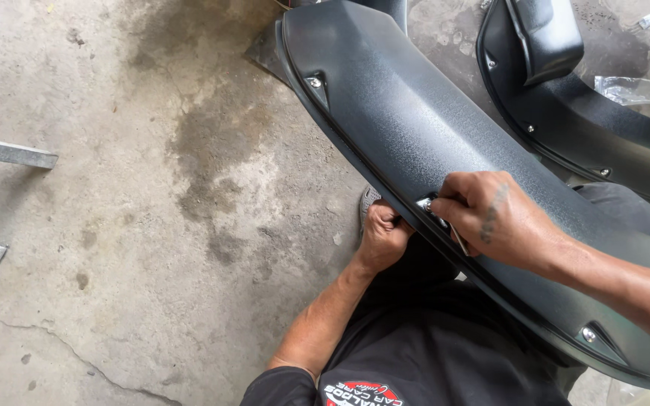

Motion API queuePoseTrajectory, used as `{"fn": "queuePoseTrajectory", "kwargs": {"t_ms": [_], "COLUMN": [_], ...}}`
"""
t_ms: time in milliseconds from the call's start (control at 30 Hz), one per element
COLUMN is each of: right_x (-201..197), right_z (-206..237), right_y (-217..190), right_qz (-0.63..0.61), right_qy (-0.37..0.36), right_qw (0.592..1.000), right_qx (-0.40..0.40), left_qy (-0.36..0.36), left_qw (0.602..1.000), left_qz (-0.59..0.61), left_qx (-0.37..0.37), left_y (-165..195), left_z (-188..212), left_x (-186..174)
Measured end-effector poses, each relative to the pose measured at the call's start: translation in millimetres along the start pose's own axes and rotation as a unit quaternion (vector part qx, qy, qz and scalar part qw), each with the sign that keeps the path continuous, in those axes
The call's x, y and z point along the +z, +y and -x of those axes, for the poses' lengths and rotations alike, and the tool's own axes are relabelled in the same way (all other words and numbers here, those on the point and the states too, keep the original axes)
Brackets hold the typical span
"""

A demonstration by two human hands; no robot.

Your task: The person sits on the workshop floor holding a black plastic fender flare on their lap and fastens screws into it one by one using a small hand tool, repositioning the flare between screws and setting finished pieces aside.

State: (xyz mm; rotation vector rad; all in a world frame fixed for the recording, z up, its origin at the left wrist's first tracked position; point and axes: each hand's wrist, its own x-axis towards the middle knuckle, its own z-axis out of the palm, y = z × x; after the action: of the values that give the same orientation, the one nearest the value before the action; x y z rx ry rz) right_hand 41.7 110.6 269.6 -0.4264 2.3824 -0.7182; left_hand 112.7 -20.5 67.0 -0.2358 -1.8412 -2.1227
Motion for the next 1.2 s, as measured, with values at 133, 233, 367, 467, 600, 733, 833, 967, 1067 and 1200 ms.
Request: {"fn": "queuePoseTrajectory", "kwargs": {"t_ms": [133, 233, 367, 467, 600, 733, 833, 967, 1067, 1200], "right_x": [12.7, 17.5, 17.0, 17.6, 7.7, -6.8, -9.8, -10.7, -8.4, -6.6], "right_z": [4.8, 6.0, 10.2, 18.1, 24.7, 21.4, 10.7, 3.3, 0.5, 0.8], "right_y": [-0.3, 4.1, 11.8, 16.8, 30.7, 47.5, 50.8, 46.2, 43.2, 45.2], "right_qz": [-0.104, -0.157, -0.134, -0.15, -0.167, 0.069, 0.167, 0.218, 0.239, 0.243], "right_qy": [0.019, 0.034, 0.059, 0.099, 0.092, 0.091, 0.096, 0.086, 0.081, 0.089], "right_qw": [0.994, 0.985, 0.988, 0.984, 0.98, 0.981, 0.943, 0.933, 0.929, 0.924], "right_qx": [0.034, 0.061, 0.05, 0.022, -0.054, -0.155, -0.273, -0.274, -0.271, -0.282], "left_qy": [0.026, 0.049, 0.016, -0.005, 0.006, -0.044, -0.058, -0.047, -0.057, -0.058], "left_qw": [0.998, 0.995, 1.0, 0.992, 0.868, 0.996, 0.993, 0.995, 0.995, 0.995], "left_qz": [-0.056, -0.088, -0.002, -0.117, -0.389, -0.068, 0.088, 0.07, 0.068, 0.061], "left_qx": [-0.016, 0.008, -0.002, 0.056, 0.309, 0.045, -0.059, -0.048, -0.038, -0.057], "left_y": [1.5, 5.1, 6.1, -1.0, -12.7, -11.4, -4.7, 0.1, -3.3, -6.9], "left_z": [3.5, 5.0, 3.5, 4.9, 11.9, 15.0, 9.7, 3.5, 4.0, 4.6], "left_x": [2.9, 7.3, 7.4, 2.5, -5.0, -5.8, -2.2, -0.4, -2.9, -4.5]}}
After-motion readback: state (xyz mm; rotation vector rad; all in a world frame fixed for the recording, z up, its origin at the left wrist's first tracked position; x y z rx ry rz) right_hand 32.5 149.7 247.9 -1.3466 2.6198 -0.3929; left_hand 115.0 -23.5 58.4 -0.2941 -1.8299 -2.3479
